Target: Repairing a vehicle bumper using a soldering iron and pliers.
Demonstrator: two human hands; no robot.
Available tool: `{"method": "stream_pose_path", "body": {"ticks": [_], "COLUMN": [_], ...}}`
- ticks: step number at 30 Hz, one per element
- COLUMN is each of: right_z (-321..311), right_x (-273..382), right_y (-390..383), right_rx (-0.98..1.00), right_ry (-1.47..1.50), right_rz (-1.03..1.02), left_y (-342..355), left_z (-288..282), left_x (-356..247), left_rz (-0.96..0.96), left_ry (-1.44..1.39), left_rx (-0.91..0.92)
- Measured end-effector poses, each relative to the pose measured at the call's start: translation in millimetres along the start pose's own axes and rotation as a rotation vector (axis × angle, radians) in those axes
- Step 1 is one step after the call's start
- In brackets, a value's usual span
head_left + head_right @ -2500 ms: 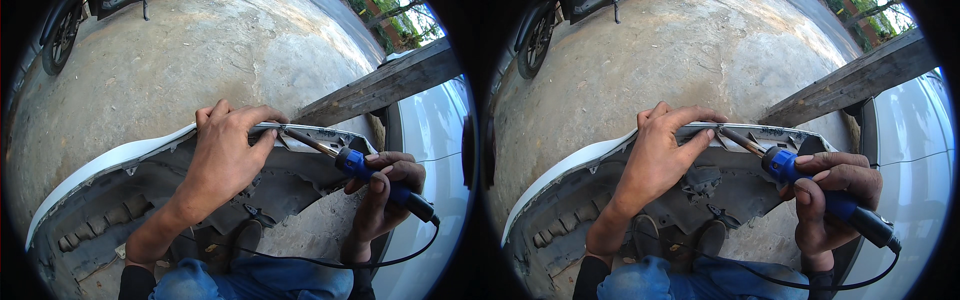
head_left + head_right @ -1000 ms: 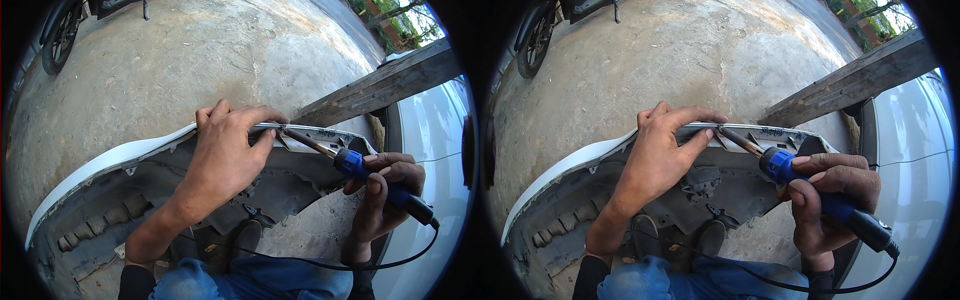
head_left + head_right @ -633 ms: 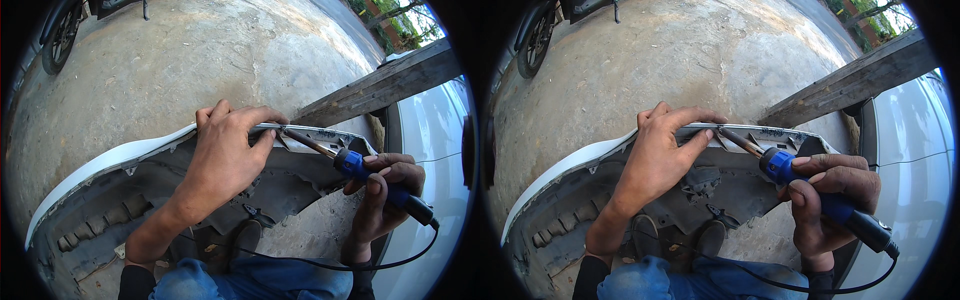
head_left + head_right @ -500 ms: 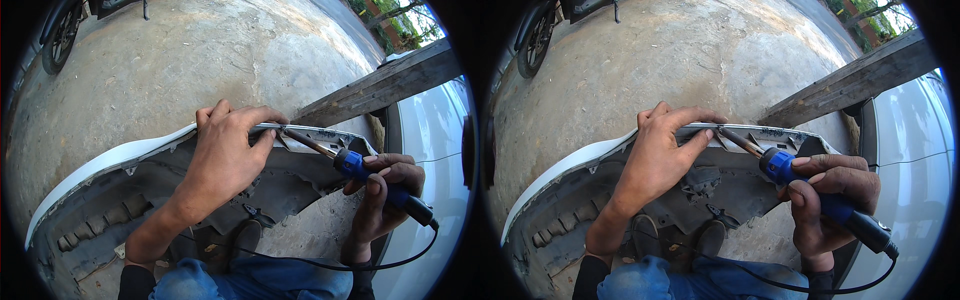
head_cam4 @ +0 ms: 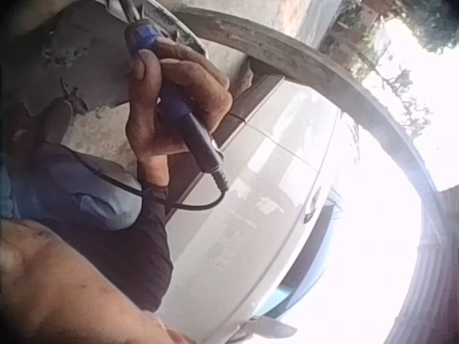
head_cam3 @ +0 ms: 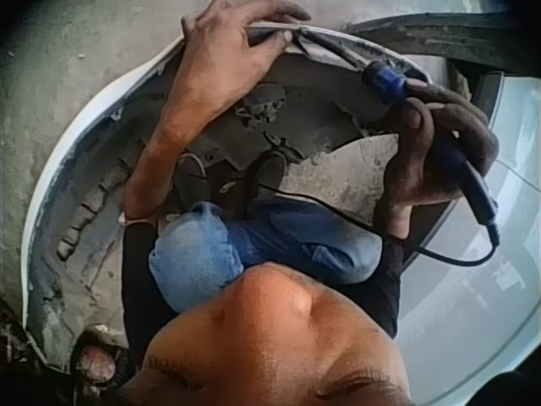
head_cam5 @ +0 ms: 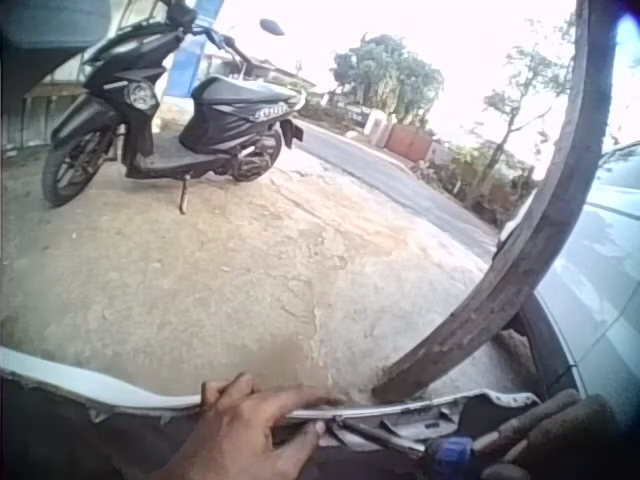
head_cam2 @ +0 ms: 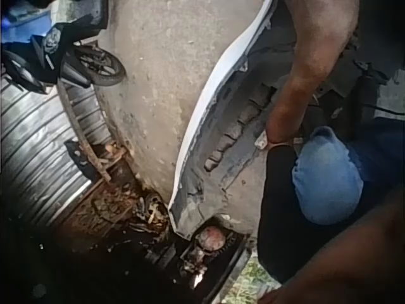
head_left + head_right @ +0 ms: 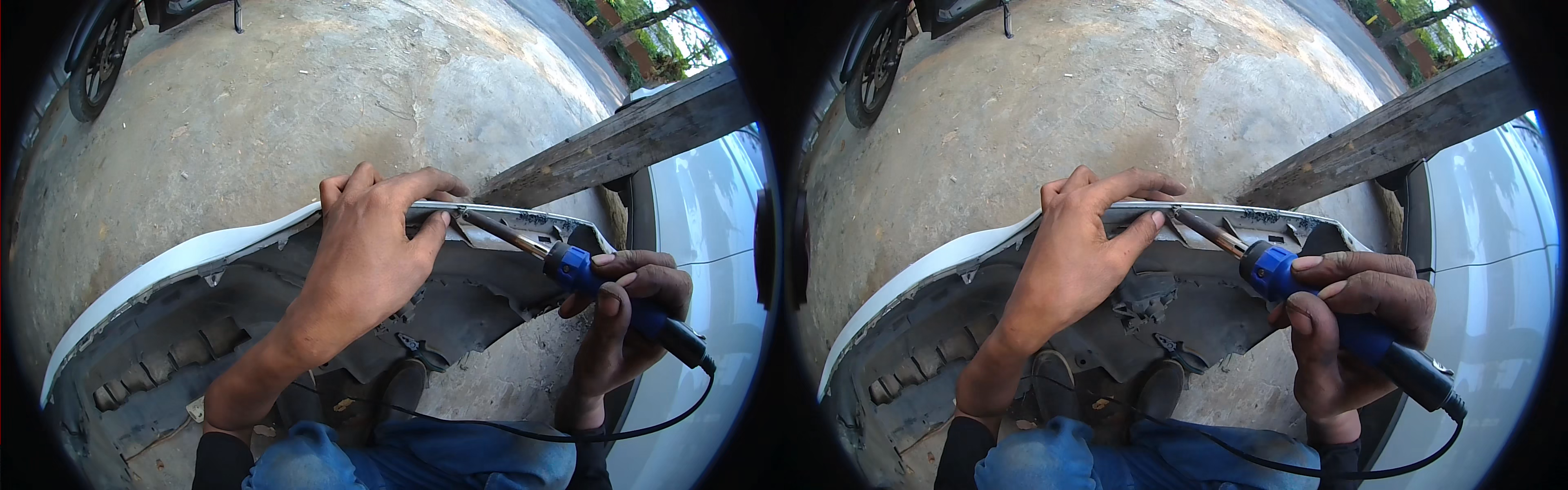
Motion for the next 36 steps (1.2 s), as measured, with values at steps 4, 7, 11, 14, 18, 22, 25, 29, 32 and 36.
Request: {"method": "stream_pose_path", "body": {"ticks": [4, 7, 11, 14, 18, 22, 25, 29, 32, 36], "right_z": [-2, 2, 0, -1, -1, -1, -4, -2, -5, -2], "right_x": [-4, -3, -1, 1, -2, -4, -5, -2, -3, -5], "right_y": [-1, -2, -2, 0, -3, -5, -5, -7, -8, -14], "right_rx": [0.051, 0.017, -0.006, -0.001, -0.01, -0.026, 0.004, 0.055, 0.089, -0.027], "right_ry": [0.08, 0.038, -0.009, -0.059, -0.016, -0.026, 0.005, 0.054, 0.021, -0.046], "right_rz": [0.025, 0.018, -0.001, -0.039, 0.021, 0.006, -0.009, 0.048, 0.029, 0.028], "left_y": [2, 2, 2, 2, 1, 1, 1, 2, 1, 1], "left_z": [2, 1, 1, 0, 0, 0, 0, 0, -2, 0], "left_x": [1, 1, 1, -1, -1, 0, 0, 0, 0, 1], "left_rz": [0.034, 0.037, 0.051, 0.052, 0.058, 0.049, 0.051, 0.052, 0.06, 0.053], "left_ry": [-0.035, -0.024, -0.019, -0.024, -0.024, -0.034, -0.034, -0.033, -0.029, 0.0], "left_rx": [-0.007, -0.011, -0.033, -0.031, -0.036, -0.033, -0.034, -0.03, -0.042, -0.036]}}
Point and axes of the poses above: each hand's wrist, its own y-axis towards the middle knuckle, its own z-axis out of the palm, x = y × z, the point moved 8 cm from there along y, towards the middle knuckle, and after that the axes turned 3 degrees about -x, right-handed, at the moved point
